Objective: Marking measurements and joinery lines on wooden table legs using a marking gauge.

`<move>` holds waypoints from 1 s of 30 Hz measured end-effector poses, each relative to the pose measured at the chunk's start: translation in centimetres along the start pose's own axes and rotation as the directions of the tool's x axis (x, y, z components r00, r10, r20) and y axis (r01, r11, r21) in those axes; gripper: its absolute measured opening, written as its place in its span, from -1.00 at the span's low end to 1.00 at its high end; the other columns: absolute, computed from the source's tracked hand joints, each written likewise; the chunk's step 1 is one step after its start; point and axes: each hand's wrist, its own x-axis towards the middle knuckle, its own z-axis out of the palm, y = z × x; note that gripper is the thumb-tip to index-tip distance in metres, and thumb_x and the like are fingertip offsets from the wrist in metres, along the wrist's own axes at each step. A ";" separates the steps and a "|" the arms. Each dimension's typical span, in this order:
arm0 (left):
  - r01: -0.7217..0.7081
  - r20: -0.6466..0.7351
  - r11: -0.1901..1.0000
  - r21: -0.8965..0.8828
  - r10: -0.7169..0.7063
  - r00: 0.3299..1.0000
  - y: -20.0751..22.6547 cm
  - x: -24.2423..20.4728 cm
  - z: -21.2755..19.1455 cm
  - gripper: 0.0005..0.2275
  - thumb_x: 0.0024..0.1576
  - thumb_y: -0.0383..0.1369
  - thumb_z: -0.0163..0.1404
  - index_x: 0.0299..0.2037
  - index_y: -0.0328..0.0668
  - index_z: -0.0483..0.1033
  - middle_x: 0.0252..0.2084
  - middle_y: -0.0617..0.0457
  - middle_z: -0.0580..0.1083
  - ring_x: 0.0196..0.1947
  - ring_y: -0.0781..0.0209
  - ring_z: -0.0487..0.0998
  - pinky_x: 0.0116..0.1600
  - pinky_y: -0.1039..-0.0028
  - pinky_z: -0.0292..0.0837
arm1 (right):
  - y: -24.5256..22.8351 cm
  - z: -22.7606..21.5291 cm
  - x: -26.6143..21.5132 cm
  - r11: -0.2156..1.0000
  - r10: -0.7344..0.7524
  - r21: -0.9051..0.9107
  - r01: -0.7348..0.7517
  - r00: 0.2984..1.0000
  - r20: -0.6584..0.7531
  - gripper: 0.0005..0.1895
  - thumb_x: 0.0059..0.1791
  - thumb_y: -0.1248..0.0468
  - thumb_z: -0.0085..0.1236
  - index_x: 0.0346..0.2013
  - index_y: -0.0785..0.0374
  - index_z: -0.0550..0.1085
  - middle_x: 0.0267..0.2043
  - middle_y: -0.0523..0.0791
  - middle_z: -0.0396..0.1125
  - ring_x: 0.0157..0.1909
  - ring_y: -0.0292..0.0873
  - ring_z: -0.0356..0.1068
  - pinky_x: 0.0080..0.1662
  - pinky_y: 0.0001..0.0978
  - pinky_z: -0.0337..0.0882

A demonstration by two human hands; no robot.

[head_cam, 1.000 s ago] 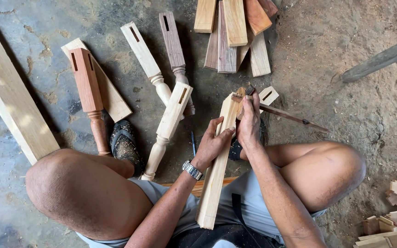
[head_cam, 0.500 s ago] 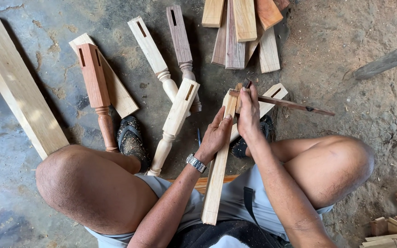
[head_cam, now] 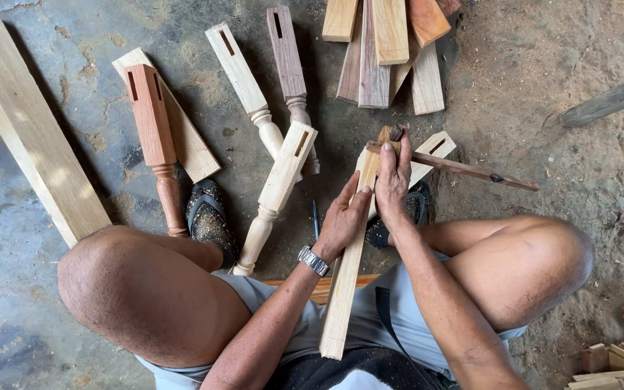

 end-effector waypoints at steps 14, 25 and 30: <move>-0.021 0.033 0.997 -0.074 0.023 0.999 -1.9 0.7 -0.2 -0.43 0.28 -0.12 -0.10 0.51 0.07 0.10 0.00 0.02 0.57 -0.12 0.39 0.50 -0.01 0.55 0.44 | 1.2 0.4 0.9 0.999 0.001 0.045 -0.001 1.000 -0.002 -0.31 0.17 -0.03 -0.14 0.51 0.22 0.05 0.35 0.07 0.22 0.32 -0.05 0.23 0.32 -0.26 0.23; 0.002 0.033 0.991 -0.137 0.002 0.999 -0.7 -0.5 -0.2 -0.44 0.33 -0.19 -0.08 0.56 0.02 0.14 -0.07 -0.06 0.55 -0.15 0.26 0.36 -0.05 0.45 0.35 | 2.1 0.4 2.0 0.997 -0.017 0.078 0.019 1.000 -0.023 -0.31 0.18 -0.08 -0.13 0.49 0.22 0.07 0.32 0.04 0.23 0.28 -0.06 0.27 0.25 -0.23 0.33; -0.248 0.024 0.966 -0.066 0.250 0.968 -1.4 0.2 0.2 -0.46 0.32 -0.15 -0.05 0.49 -0.06 0.14 0.22 0.03 0.50 0.16 0.37 0.47 0.21 0.49 0.37 | 0.8 -0.6 3.1 0.970 0.107 0.221 -0.104 0.994 -0.002 -0.33 0.11 -0.05 -0.20 0.44 0.24 0.16 0.15 0.08 0.34 0.14 -0.04 0.35 0.09 -0.24 0.40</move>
